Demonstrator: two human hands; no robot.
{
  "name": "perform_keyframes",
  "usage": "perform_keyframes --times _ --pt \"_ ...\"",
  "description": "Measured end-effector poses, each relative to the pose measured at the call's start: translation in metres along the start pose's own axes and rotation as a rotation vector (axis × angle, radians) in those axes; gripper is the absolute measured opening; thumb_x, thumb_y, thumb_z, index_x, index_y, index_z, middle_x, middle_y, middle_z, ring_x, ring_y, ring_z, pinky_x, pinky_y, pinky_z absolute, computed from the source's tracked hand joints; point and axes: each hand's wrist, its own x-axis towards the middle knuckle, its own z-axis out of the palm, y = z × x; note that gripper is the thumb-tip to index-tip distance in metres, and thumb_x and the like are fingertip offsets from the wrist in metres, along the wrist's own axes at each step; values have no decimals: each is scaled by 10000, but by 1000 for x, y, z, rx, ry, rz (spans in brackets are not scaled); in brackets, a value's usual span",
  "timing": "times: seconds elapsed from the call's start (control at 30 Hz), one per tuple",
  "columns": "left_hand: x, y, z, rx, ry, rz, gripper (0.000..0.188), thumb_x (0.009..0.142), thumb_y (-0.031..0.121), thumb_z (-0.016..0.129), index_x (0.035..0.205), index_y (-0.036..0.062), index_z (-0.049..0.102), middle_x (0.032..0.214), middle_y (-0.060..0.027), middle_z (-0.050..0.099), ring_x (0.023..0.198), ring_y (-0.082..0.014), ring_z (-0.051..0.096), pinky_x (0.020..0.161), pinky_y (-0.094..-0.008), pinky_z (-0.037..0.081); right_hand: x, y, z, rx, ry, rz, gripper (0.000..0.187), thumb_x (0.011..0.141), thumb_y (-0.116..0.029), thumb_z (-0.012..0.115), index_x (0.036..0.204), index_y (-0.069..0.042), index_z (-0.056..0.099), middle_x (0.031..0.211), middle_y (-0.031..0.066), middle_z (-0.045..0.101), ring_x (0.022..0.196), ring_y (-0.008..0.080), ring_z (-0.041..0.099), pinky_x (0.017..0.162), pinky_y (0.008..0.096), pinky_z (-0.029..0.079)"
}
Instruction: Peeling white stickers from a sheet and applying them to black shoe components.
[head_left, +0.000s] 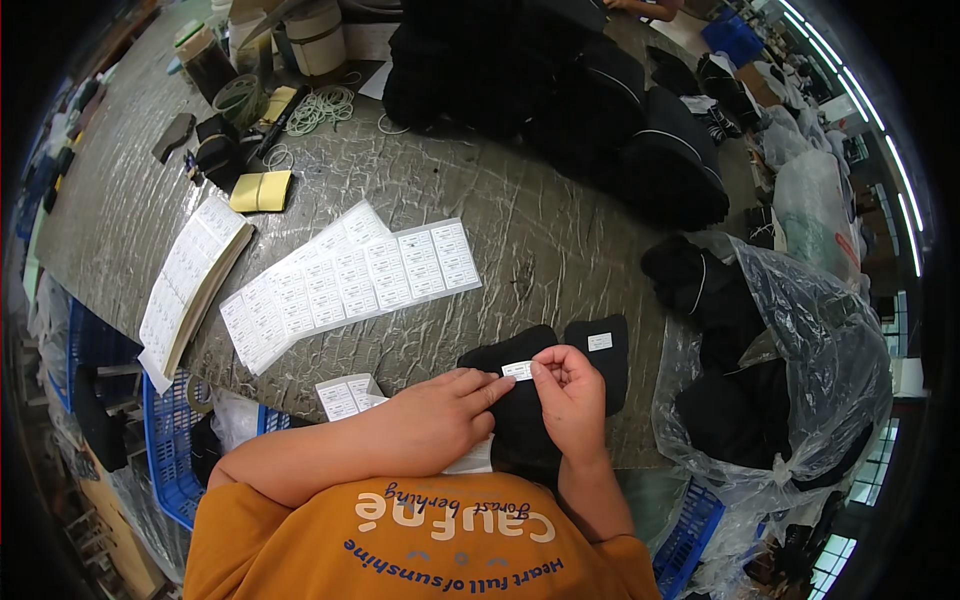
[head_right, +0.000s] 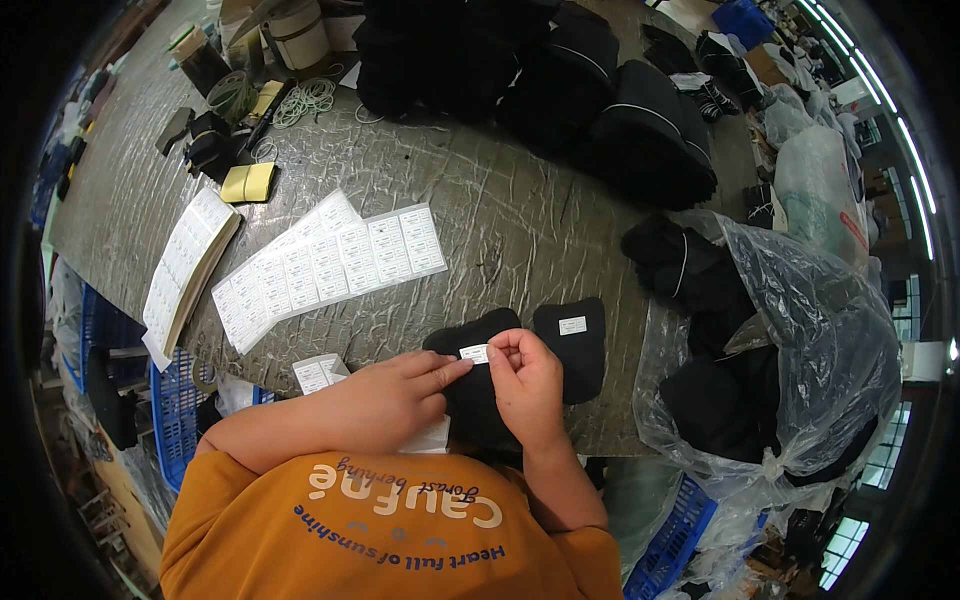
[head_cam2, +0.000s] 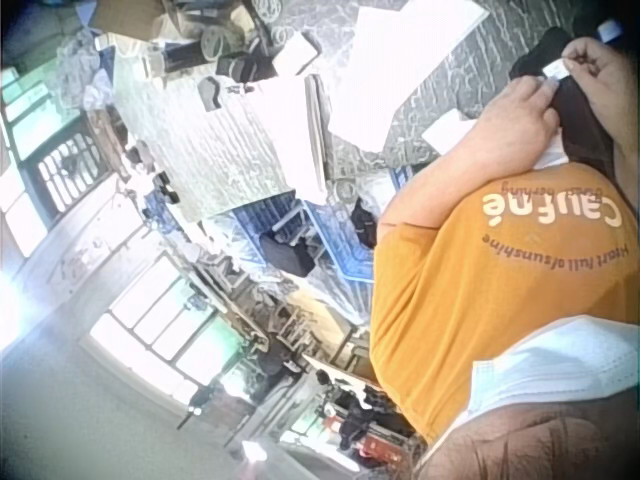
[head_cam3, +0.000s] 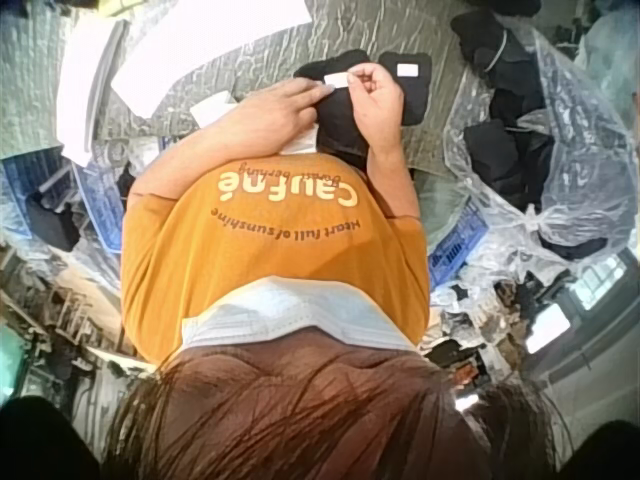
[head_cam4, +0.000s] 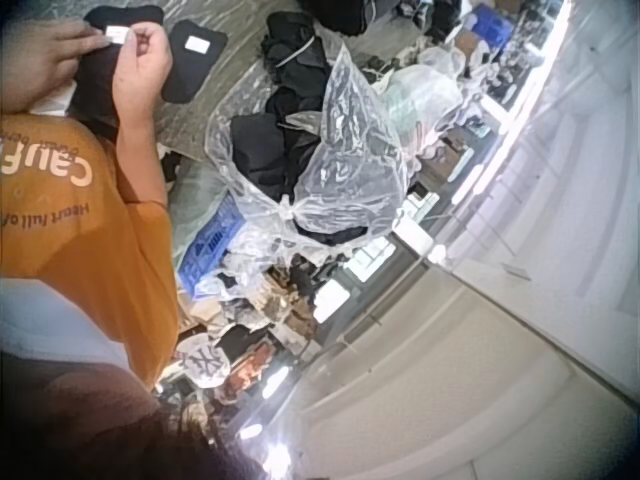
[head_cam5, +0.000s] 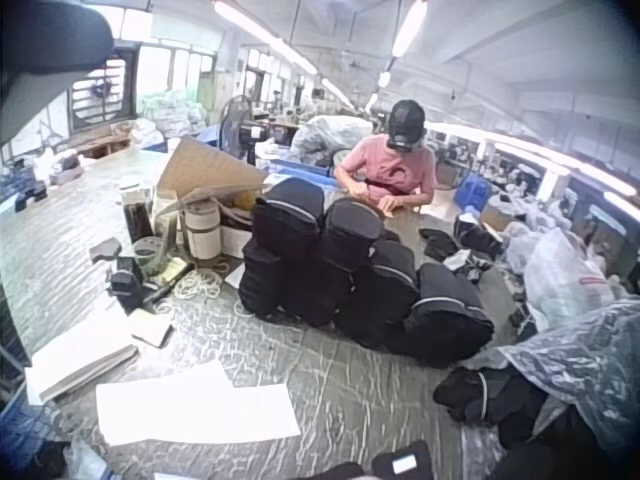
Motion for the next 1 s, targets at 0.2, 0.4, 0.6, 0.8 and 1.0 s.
perform_keyframes --times 0.2,0.4,0.6,0.8,1.0 --pt "2 -1 6 106 -29 9 233 836 169 544 855 -36 653 1406 -229 461 1243 -345 469 1070 -415 370 1 -1 7 -4 118 -102 263 856 67 638 1083 2 522 792 -6 575 689 14 511 618 159 427" --pt "2 0 6 128 -37 3 240 838 170 541 846 -41 656 1403 -228 465 1243 -338 469 1086 -412 349 2 4 8 -48 176 -61 305 821 23 689 1076 -7 524 750 32 582 631 68 531 571 226 451" --pt "1 1 4 44 22 -15 209 820 149 564 823 -42 648 1371 -234 495 1229 -344 482 1068 -415 373 10 10 -6 -559 273 -305 277 740 -49 761 952 8 592 790 94 568 627 186 538 617 305 471" --pt "2 2 -4 -36 106 -6 157 789 107 593 782 -49 615 1321 -222 544 1190 -354 513 1005 -413 441 16 18 -27 -127 176 -76 175 799 -36 731 888 -6 583 733 0 551 630 77 497 591 240 434" --pt "-2 -2 -14 -125 74 -73 169 850 141 615 863 -27 624 1286 -227 568 1171 -358 521 971 -422 444 30 11 -80 77 234 8 156 831 19 678 864 -40 537 725 -47 526 650 19 479 592 178 390"
